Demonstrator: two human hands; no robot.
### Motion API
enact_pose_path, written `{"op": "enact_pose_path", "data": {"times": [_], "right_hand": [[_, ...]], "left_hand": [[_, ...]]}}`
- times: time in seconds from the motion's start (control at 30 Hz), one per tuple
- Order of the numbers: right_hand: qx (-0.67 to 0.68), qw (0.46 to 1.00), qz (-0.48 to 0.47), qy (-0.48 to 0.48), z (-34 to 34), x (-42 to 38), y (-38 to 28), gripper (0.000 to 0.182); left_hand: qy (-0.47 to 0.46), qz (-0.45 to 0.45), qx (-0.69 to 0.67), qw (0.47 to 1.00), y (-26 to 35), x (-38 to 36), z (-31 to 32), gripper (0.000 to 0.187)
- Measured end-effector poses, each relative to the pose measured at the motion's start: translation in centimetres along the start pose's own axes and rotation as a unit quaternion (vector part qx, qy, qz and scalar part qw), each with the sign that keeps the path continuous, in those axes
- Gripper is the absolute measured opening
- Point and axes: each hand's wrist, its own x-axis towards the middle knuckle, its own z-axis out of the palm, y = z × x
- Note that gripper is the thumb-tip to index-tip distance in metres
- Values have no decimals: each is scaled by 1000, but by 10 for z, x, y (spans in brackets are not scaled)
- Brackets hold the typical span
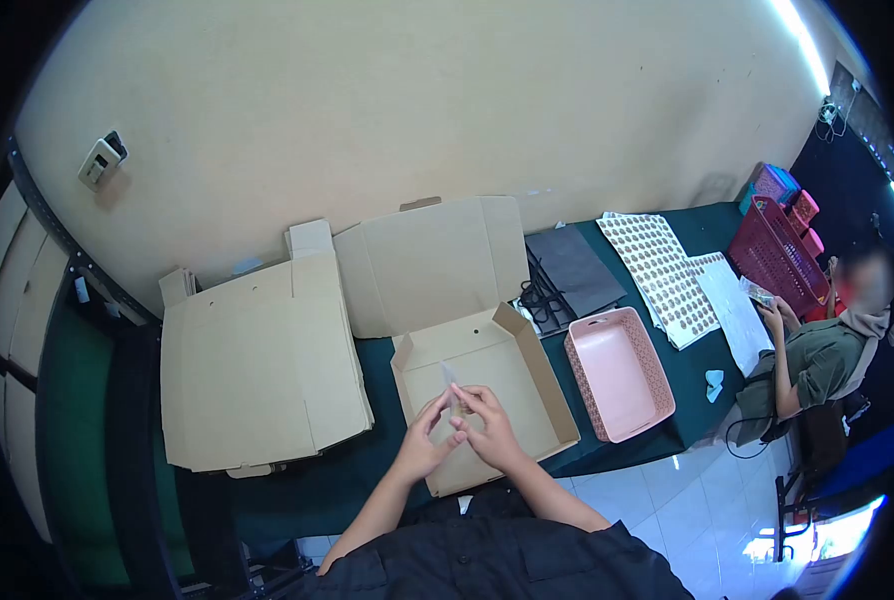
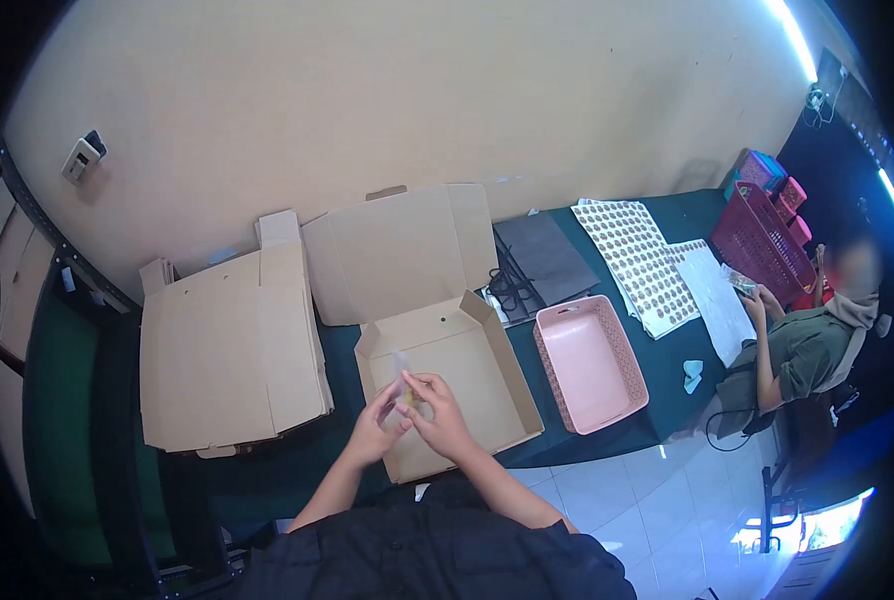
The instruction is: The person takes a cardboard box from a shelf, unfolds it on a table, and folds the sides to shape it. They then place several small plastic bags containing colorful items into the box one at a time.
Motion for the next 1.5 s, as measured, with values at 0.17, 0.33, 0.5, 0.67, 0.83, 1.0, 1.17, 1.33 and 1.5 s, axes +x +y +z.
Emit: {"op": "enact_pose_path", "data": {"times": [0.17,0.33,0.5,0.67,0.83,1.0,1.17,1.33,1.5], "right_hand": [[-83,989,40,111,13,-1,28,38],[159,968,191,43,7,4,44,27],[205,955,214,24,2,16,35,24],[219,948,227,-35,-18,21,27,29],[198,942,248,-110,-32,10,29,32],[211,948,237,13,-45,5,57,28],[106,976,120,148,-53,21,30,32],[102,988,104,51,1,1,14,34],[-79,980,25,182,17,-5,7,32]], "left_hand": [[39,14,-22,999,-11,1,11,40],[118,-64,-19,991,-6,1,-1,19],[119,6,153,981,13,7,-13,10],[113,6,124,986,6,3,-15,14],[-40,-38,34,998,3,-6,-27,25],[17,-43,-24,999,0,-6,-25,31],[-44,-3,18,999,-1,3,-22,42],[-8,-29,-60,998,-5,14,9,61],[0,-88,-146,985,-2,13,5,39]]}}
